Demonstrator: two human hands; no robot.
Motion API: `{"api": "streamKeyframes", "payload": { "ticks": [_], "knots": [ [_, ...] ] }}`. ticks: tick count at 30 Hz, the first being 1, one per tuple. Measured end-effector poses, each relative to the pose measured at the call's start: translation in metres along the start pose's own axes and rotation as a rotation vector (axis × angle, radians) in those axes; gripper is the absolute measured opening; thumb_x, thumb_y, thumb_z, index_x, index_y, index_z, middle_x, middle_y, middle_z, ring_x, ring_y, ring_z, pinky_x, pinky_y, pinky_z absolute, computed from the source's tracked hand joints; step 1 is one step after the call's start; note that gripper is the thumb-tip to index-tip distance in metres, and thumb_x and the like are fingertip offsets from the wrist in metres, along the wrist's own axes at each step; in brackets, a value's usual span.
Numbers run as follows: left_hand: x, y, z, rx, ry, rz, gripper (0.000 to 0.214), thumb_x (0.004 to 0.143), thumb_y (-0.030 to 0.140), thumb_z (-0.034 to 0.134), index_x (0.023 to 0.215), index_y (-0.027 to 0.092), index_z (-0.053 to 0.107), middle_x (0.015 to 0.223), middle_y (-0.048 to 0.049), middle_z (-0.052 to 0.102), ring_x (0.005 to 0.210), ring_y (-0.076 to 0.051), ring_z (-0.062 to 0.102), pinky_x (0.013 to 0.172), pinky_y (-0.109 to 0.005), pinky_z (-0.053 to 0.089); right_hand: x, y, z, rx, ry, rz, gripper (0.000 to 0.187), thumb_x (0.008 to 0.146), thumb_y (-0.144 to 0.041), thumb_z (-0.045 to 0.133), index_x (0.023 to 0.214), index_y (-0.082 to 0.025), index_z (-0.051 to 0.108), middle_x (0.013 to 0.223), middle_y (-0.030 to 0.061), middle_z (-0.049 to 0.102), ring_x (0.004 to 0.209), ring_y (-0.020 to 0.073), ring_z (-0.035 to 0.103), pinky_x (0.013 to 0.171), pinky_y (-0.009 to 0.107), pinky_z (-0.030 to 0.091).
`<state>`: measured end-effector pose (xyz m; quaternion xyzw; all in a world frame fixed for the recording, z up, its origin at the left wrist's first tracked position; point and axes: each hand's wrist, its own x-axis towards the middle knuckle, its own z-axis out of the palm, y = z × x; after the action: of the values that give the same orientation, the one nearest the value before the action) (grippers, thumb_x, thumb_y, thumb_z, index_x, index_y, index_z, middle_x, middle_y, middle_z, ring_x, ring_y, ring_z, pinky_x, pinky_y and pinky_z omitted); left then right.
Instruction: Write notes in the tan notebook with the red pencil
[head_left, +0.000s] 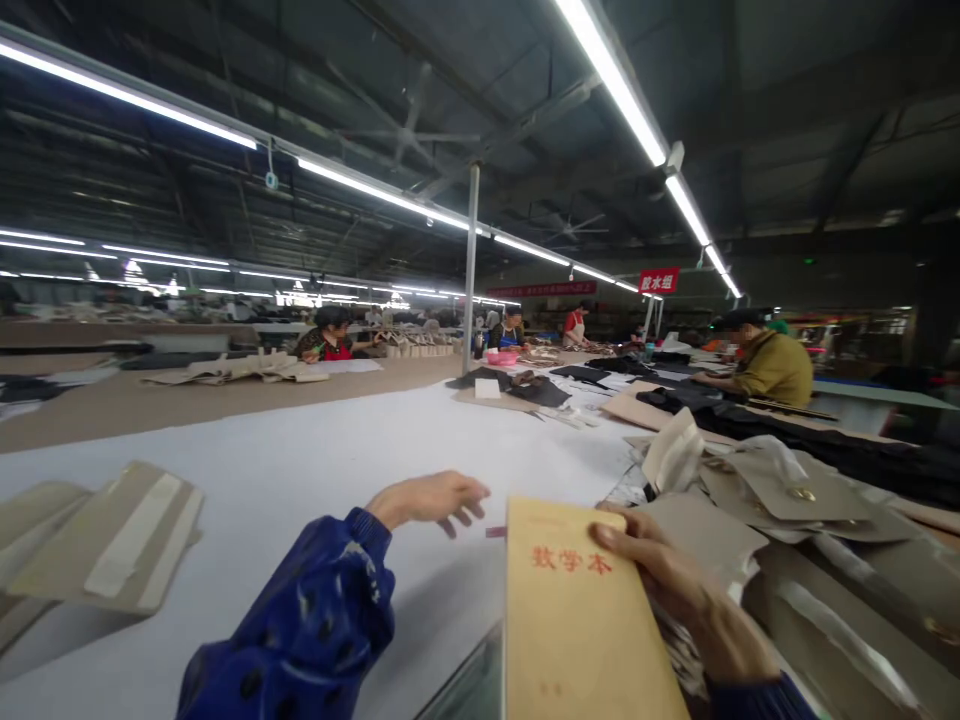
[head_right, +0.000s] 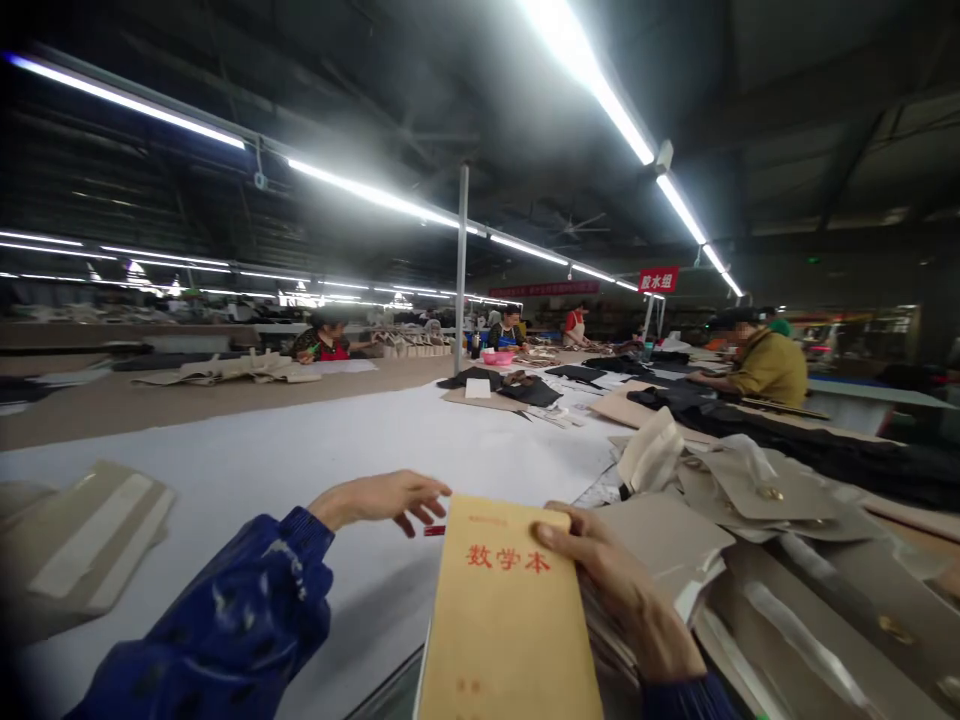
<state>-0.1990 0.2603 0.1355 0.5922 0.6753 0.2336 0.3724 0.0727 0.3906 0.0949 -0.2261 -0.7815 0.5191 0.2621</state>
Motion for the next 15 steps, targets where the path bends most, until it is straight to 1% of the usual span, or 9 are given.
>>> {"api": "streamKeyframes", "payload": {
  "ticks": [2, 4, 6, 8, 10, 11, 13, 14, 15],
  "knots": [
    [-0.009, -0.009, -0.010, -0.040, 0.107, 0.074, 0.050, 0.102, 0.047, 0.044, 0.142, 0.017, 0.046, 0.138, -0.0146, 0.058, 0.123, -0.028, 0.059, 0.097, -0.051, 0.053, 0.038, 0.015, 0.022, 0.013, -0.138, -0.004, 0.050, 0.080, -0.068, 0.058, 0.078, -0.018, 0.058, 0.069, 0.0015, 0.062, 0.055, 0.0124, 0.056, 0.052, 0.027, 0.046],
    [-0.015, -0.025, -0.010, -0.031, 0.151, 0.140, 0.050, 0.100, 0.045, 0.050, 0.142, 0.019, 0.047, 0.146, -0.0138, 0.052, 0.134, -0.030, 0.050, 0.108, -0.056, 0.043, 0.073, 0.032, 0.049, -0.030, -0.219, -0.015, 0.044, 0.085, -0.060, 0.060, 0.075, -0.018, 0.056, 0.064, -0.0039, 0.054, 0.052, 0.0089, 0.049, 0.051, 0.024, 0.041],
    [-0.019, -0.048, -0.003, -0.011, 0.144, 0.172, 0.049, 0.097, 0.041, 0.056, 0.140, 0.019, 0.050, 0.154, -0.0133, 0.045, 0.141, -0.031, 0.042, 0.116, -0.058, 0.031, 0.100, 0.047, 0.075, -0.112, -0.194, -0.044, 0.037, 0.090, -0.051, 0.061, 0.074, -0.017, 0.056, 0.064, -0.0057, 0.051, 0.054, 0.0090, 0.048, 0.055, 0.025, 0.042],
    [-0.024, -0.072, 0.008, -0.007, 0.100, 0.191, 0.057, 0.093, 0.039, 0.063, 0.144, 0.020, 0.046, 0.155, -0.0134, 0.044, 0.141, -0.032, 0.042, 0.115, -0.058, 0.032, 0.117, 0.060, 0.094, -0.202, -0.117, -0.069, 0.033, 0.092, -0.044, 0.062, 0.073, -0.017, 0.057, 0.067, -0.0052, 0.053, 0.060, 0.0103, 0.051, 0.060, 0.026, 0.045],
    [-0.027, -0.089, 0.017, 0.000, 0.047, 0.214, 0.075, 0.084, 0.041, 0.073, 0.149, 0.022, 0.040, 0.154, -0.0129, 0.045, 0.139, -0.032, 0.045, 0.113, -0.056, 0.037, 0.126, 0.069, 0.103, -0.268, -0.053, -0.066, 0.033, 0.092, -0.042, 0.062, 0.072, -0.016, 0.057, 0.068, -0.0048, 0.054, 0.062, 0.0108, 0.053, 0.063, 0.028, 0.046],
    [-0.028, -0.095, 0.021, 0.010, 0.030, 0.222, 0.084, 0.078, 0.042, 0.079, 0.150, 0.023, 0.039, 0.155, -0.0126, 0.044, 0.141, -0.033, 0.042, 0.115, -0.055, 0.034, 0.127, 0.072, 0.105, -0.284, -0.035, -0.054, 0.033, 0.093, -0.043, 0.061, 0.073, -0.016, 0.058, 0.067, -0.0049, 0.054, 0.061, 0.0106, 0.052, 0.063, 0.028, 0.047],
    [-0.029, -0.102, 0.024, 0.026, 0.014, 0.222, 0.098, 0.067, 0.041, 0.086, 0.151, 0.022, 0.039, 0.159, -0.0129, 0.037, 0.146, -0.034, 0.032, 0.121, -0.052, 0.022, 0.127, 0.077, 0.104, -0.285, -0.014, -0.023, 0.036, 0.095, -0.046, 0.057, 0.075, -0.016, 0.059, 0.064, -0.0055, 0.054, 0.057, 0.0100, 0.051, 0.060, 0.027, 0.046],
    [-0.028, -0.104, 0.024, 0.025, 0.006, 0.219, 0.102, 0.064, 0.040, 0.087, 0.151, 0.021, 0.039, 0.162, -0.0133, 0.032, 0.148, -0.035, 0.026, 0.123, -0.050, 0.017, 0.126, 0.078, 0.102, -0.273, -0.003, -0.008, 0.039, 0.097, -0.049, 0.054, 0.076, -0.016, 0.059, 0.063, -0.0057, 0.053, 0.055, 0.0096, 0.051, 0.059, 0.027, 0.046],
    [-0.027, -0.107, 0.024, 0.013, -0.007, 0.219, 0.103, 0.064, 0.039, 0.087, 0.152, 0.020, 0.037, 0.163, -0.0136, 0.030, 0.149, -0.035, 0.024, 0.123, -0.050, 0.016, 0.125, 0.079, 0.100, -0.258, 0.013, 0.006, 0.043, 0.098, -0.053, 0.050, 0.076, -0.017, 0.059, 0.062, -0.0061, 0.051, 0.053, 0.0093, 0.049, 0.057, 0.026, 0.044]
  ]
}}
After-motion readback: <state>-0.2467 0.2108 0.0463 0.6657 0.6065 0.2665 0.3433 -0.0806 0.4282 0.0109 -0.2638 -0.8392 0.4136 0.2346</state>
